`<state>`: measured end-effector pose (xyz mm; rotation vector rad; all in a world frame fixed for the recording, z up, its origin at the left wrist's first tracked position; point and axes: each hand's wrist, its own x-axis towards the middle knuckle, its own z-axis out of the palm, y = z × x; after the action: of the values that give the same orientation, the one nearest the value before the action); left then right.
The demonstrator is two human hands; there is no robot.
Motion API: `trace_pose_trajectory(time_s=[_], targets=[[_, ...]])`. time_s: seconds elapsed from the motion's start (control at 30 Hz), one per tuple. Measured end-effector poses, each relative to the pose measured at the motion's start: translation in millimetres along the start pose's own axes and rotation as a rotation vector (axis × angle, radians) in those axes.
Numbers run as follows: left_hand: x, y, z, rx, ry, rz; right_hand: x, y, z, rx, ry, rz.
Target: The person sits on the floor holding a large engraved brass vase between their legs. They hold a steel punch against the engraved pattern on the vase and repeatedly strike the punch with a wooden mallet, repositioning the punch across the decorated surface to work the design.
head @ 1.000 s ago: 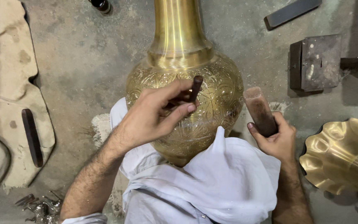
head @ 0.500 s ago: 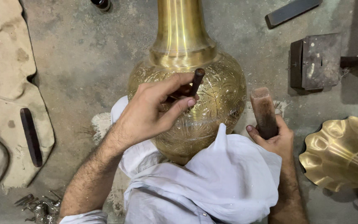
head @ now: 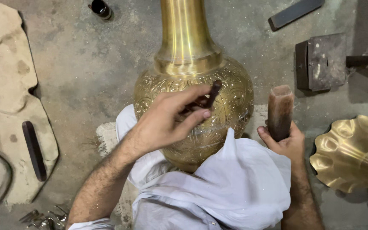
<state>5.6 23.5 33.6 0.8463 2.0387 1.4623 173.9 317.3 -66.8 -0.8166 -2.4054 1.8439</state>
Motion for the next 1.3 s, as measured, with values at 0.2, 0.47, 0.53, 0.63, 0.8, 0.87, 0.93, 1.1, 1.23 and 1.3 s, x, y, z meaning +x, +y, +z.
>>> trace_pose_trajectory(time_s=[0.2, 0.47, 0.53, 0.63, 0.8, 0.87, 0.93, 1.1, 1.23, 1.3], targets=[[29.3, 8.7, 12.7, 0.107, -0.155, -0.022, 6.8, -2.9, -7.8, -0.323, -0.058, -0.051], [56.0, 10.5, 14.0, 0.193, -0.394, 0.087, 13.7, -2.5, -19.5, -0.699, -0.105, -0.094], [65.7, 6.4, 16.3, 0.221, -0.497, 0.040, 14.1, -1.7, -21.8, -0.711, -0.123, -0.098], [75.5, 0.6, 18.7, 0.269, -0.616, -0.016, 13.7, -0.3, -24.5, -0.463, -0.084, -0.159], [80.6, -1.4, 20.9, 0.291, -0.632, 0.056, 11.8, 1.3, -26.1, 0.308, 0.020, -0.121], [81.9, -0.1, 22.6, 0.314, -0.657, 0.045, 10.8, 3.6, -26.2, -0.091, 0.060, -0.273], [81.9, 2.0, 23.9, 0.344, -0.666, 0.030, 10.2, 5.1, -25.9, -0.196, 0.064, -0.315], [80.5, 8.1, 25.7, 0.360, -0.622, 0.063, 9.6, 8.3, -24.9, -0.051, 0.000, -0.294], [80.0, 10.7, 23.9, 0.418, -0.687, -0.028, 10.5, 8.8, -25.7, 0.229, 0.074, -0.236], [77.8, 10.8, 22.3, 0.367, -0.658, -0.012, 11.4, 7.9, -26.7, 0.336, 0.014, -0.318]])
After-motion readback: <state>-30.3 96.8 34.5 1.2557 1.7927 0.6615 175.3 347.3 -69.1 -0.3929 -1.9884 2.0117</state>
